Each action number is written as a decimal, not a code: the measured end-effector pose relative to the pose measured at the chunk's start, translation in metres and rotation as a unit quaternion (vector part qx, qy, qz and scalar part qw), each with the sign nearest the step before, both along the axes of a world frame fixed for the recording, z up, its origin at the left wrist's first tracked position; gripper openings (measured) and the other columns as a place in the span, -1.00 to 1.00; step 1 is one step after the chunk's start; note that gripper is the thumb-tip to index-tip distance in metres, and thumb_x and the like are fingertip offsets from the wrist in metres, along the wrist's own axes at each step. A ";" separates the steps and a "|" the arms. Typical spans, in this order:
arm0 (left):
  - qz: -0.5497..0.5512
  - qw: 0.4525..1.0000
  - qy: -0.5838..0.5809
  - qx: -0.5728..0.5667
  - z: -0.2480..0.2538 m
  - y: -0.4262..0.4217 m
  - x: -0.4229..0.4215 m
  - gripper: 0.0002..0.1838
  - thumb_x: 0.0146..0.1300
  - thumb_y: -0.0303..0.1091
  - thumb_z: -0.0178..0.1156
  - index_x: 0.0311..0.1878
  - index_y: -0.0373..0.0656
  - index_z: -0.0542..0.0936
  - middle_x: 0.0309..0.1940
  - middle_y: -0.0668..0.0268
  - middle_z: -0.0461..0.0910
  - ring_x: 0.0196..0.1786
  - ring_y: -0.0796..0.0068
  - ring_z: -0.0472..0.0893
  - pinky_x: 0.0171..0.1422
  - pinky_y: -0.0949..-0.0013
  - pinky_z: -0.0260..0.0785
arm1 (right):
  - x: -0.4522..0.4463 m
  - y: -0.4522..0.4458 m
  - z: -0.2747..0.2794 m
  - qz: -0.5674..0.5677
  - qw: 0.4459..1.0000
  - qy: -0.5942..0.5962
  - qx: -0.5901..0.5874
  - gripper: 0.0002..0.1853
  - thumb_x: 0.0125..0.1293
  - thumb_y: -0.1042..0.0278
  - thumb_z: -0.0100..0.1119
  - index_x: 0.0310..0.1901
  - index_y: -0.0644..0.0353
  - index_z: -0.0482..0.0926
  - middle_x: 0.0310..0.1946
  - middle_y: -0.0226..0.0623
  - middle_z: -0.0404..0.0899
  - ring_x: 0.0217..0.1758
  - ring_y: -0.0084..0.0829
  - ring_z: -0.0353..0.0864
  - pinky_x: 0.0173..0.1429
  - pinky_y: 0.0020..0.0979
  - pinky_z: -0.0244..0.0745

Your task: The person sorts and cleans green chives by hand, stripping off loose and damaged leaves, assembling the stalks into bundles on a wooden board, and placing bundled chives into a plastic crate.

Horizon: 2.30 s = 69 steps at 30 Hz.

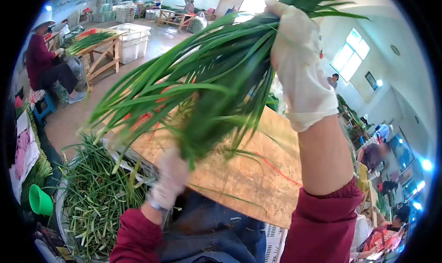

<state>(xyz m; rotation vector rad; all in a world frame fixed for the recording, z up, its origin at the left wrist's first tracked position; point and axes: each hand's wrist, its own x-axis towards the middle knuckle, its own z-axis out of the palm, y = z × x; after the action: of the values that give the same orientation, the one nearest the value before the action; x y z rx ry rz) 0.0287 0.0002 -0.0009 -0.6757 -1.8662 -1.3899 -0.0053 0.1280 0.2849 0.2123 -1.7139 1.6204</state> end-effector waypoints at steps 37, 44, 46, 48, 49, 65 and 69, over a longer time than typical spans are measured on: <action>0.257 0.850 -0.442 0.128 -0.042 -0.274 0.166 -0.89 0.15 -0.46 0.03 -0.36 -0.17 0.56 -0.60 0.54 0.33 -0.53 0.73 0.23 -0.47 0.55 0.02 | -0.024 0.090 -0.058 -0.117 0.984 -0.079 -0.111 -0.85 0.14 0.40 0.17 -0.47 0.29 0.47 -0.59 -0.27 0.48 -0.61 -0.38 0.45 -0.49 -0.40 0.38; 0.465 0.602 -0.455 -0.464 -0.022 -0.273 0.183 -0.25 -0.06 -0.36 0.33 0.27 -0.15 0.29 0.10 -0.05 0.42 0.07 0.09 0.48 0.11 0.13 0.34 | -0.020 0.079 -0.061 -0.172 0.976 -0.092 -0.096 -0.84 0.07 0.48 0.21 -0.39 0.39 0.48 -0.54 -0.20 0.55 -0.57 -0.38 0.50 -0.45 -0.39 0.42; 0.412 0.781 -0.214 -0.417 -0.029 -0.244 0.165 -0.37 0.03 -0.35 0.29 0.22 -0.18 0.37 0.05 0.00 0.47 0.11 0.10 0.47 0.11 0.15 0.35 | -0.014 0.069 -0.062 -0.164 0.980 -0.077 -0.088 -0.84 0.06 0.47 0.22 -0.39 0.39 0.48 -0.54 -0.19 0.55 -0.56 -0.36 0.51 -0.43 -0.39 0.43; 0.328 0.867 -0.149 -0.345 -0.025 -0.184 0.136 -0.65 0.04 -0.40 0.28 -0.08 -0.28 0.52 -0.30 0.07 0.57 -0.27 0.16 0.58 -0.21 0.21 0.46 | -0.008 0.056 -0.060 -0.179 0.979 -0.081 -0.058 -0.81 0.06 0.46 0.22 -0.37 0.41 0.47 -0.54 -0.18 0.55 -0.55 -0.35 0.52 -0.41 -0.38 0.44; 0.266 0.890 -0.151 -0.337 -0.034 -0.157 0.121 -0.71 0.05 -0.42 0.27 -0.12 -0.24 0.55 -0.32 0.12 0.60 -0.27 0.20 0.59 -0.20 0.26 0.48 | -0.011 0.058 -0.060 -0.172 0.980 -0.081 -0.061 -0.81 0.06 0.46 0.22 -0.37 0.42 0.47 -0.54 -0.18 0.55 -0.54 -0.36 0.53 -0.40 -0.37 0.44; 0.067 0.934 -0.102 -0.336 -0.044 -0.063 0.076 -0.86 -0.09 -0.57 0.06 -0.41 -0.12 0.45 -0.72 0.29 0.38 -0.66 0.33 0.46 -0.61 0.32 0.31 | -0.022 0.073 -0.060 -0.231 0.958 -0.157 0.058 -0.68 0.08 0.29 0.24 -0.30 0.45 0.53 -0.45 -0.22 0.57 -0.51 -0.42 0.52 -0.38 -0.40 0.46; 0.317 0.822 -0.193 -0.432 -0.068 -0.208 0.117 -0.88 -0.01 -0.62 0.05 -0.43 -0.15 0.47 -0.75 0.30 0.38 -0.68 0.35 0.45 -0.66 0.32 0.27 | -0.049 0.099 -0.065 -0.293 0.934 -0.112 0.172 -0.72 0.05 0.35 0.26 -0.30 0.43 0.54 -0.45 -0.21 0.57 -0.51 -0.40 0.53 -0.37 -0.40 0.46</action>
<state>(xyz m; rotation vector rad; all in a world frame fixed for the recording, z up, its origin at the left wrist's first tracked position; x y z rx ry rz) 0.1454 -0.2078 -0.0687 -0.0963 -2.7164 -0.1915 -0.0548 0.2270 0.2202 -0.3088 -1.9829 0.9291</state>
